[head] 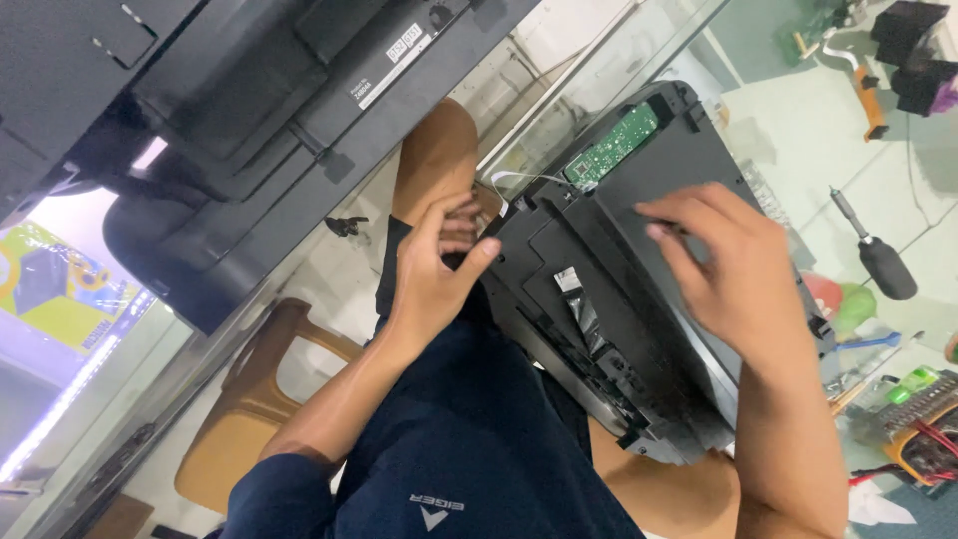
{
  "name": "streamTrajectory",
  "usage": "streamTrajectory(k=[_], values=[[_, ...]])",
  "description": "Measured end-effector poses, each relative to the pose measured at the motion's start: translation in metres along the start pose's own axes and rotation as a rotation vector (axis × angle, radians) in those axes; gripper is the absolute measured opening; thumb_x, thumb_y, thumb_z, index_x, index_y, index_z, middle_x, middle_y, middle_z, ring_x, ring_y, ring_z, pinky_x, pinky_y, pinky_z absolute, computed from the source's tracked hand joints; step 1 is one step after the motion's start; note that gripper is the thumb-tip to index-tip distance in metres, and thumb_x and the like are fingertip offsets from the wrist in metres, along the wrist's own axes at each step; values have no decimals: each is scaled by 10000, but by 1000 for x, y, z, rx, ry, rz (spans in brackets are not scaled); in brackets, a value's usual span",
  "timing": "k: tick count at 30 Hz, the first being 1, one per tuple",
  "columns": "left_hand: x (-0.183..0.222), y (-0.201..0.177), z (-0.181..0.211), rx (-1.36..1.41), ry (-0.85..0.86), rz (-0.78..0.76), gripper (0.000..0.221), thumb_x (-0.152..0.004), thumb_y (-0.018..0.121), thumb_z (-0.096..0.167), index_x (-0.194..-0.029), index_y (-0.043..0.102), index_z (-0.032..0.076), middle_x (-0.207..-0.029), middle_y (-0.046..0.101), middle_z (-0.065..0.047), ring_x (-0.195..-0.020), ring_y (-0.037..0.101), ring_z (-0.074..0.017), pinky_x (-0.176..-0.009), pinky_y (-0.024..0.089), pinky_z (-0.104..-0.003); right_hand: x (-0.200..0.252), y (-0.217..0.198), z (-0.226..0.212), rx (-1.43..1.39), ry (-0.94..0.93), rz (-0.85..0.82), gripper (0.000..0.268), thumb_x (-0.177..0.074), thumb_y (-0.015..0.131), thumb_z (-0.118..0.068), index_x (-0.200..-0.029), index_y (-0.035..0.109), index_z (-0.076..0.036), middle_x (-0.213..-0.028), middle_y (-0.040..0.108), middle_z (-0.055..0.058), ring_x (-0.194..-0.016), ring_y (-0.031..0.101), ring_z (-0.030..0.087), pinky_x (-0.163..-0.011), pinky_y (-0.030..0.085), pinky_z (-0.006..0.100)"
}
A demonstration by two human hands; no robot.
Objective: Cleaning a printer component and then assembling and securing the scanner lid assembly to the main printer body using screws.
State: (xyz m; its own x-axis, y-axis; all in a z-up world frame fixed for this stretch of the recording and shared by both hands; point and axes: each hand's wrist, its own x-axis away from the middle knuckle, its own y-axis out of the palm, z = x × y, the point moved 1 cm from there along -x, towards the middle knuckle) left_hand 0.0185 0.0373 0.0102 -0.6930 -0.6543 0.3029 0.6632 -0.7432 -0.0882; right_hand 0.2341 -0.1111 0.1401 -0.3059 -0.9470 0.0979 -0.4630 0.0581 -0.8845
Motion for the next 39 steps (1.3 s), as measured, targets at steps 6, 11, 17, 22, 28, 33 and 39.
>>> streamTrajectory(k=[6, 11, 17, 22, 28, 33, 39], values=[[-34, 2, 21, 43, 196, 83, 335, -1016, 673, 267, -1289, 690, 74, -1086, 743, -171, -1003, 749, -301, -824, 646, -391, -55, 32, -2, -178, -22, 19, 152, -997, 688, -14, -1129, 765, -8, -938, 707, 178, -842, 712, 387, -721, 576, 447], [-47, 3, 24, 110, 156, 13, 315, -929, 783, 274, -1200, 744, 118, -972, 758, -127, -894, 745, -208, -803, 638, -320, -63, 34, 7, -259, -10, -22, 152, -992, 686, -57, -1124, 749, -16, -980, 721, 171, -882, 704, 385, -751, 554, 438], [-62, -1, 65, 66, 385, -199, 434, -937, 801, 158, -1344, 649, 174, -1014, 771, -72, -890, 766, -181, -800, 637, -298, -76, 39, 20, -633, -7, -88, 365, -1024, 598, -281, -1240, 645, 9, -1091, 717, 167, -951, 681, 264, -830, 544, 399], [-69, 16, 66, -22, 423, -336, 658, -927, 818, 121, -1465, 454, 228, -992, 768, -69, -852, 779, -211, -787, 641, -313, -79, 39, 36, -867, -15, -201, 309, -971, 701, -200, -1198, 600, -17, -984, 715, 111, -898, 684, 188, -836, 551, 368], [-62, 17, 52, 0, 476, -158, 525, -947, 810, 184, -1358, 486, 142, -1118, 657, -90, -939, 771, -235, -828, 645, -341, -77, 20, 28, -670, 96, -225, 178, -951, 733, -14, -1120, 699, 27, -929, 728, 136, -895, 616, 167, -862, 515, 373], [-39, -4, 48, -233, 599, 12, 195, -1027, 672, 166, -1160, 673, 24, -1081, 625, -122, -1065, 637, -284, -942, 527, -396, -69, 13, 11, -160, -74, -200, 70, -1032, 687, -74, -1058, 744, -43, -997, 752, 87, -906, 701, 245, -838, 505, 358], [-18, 1, 36, -356, 612, 8, 179, -1057, 605, 153, -1177, 687, 50, -1100, 626, -121, -1074, 631, -309, -950, 513, -443, -69, 16, -2, -64, -132, -220, 50, -1014, 689, -38, -1037, 728, -17, -995, 758, 111, -895, 710, 291, -815, 513, 397]])
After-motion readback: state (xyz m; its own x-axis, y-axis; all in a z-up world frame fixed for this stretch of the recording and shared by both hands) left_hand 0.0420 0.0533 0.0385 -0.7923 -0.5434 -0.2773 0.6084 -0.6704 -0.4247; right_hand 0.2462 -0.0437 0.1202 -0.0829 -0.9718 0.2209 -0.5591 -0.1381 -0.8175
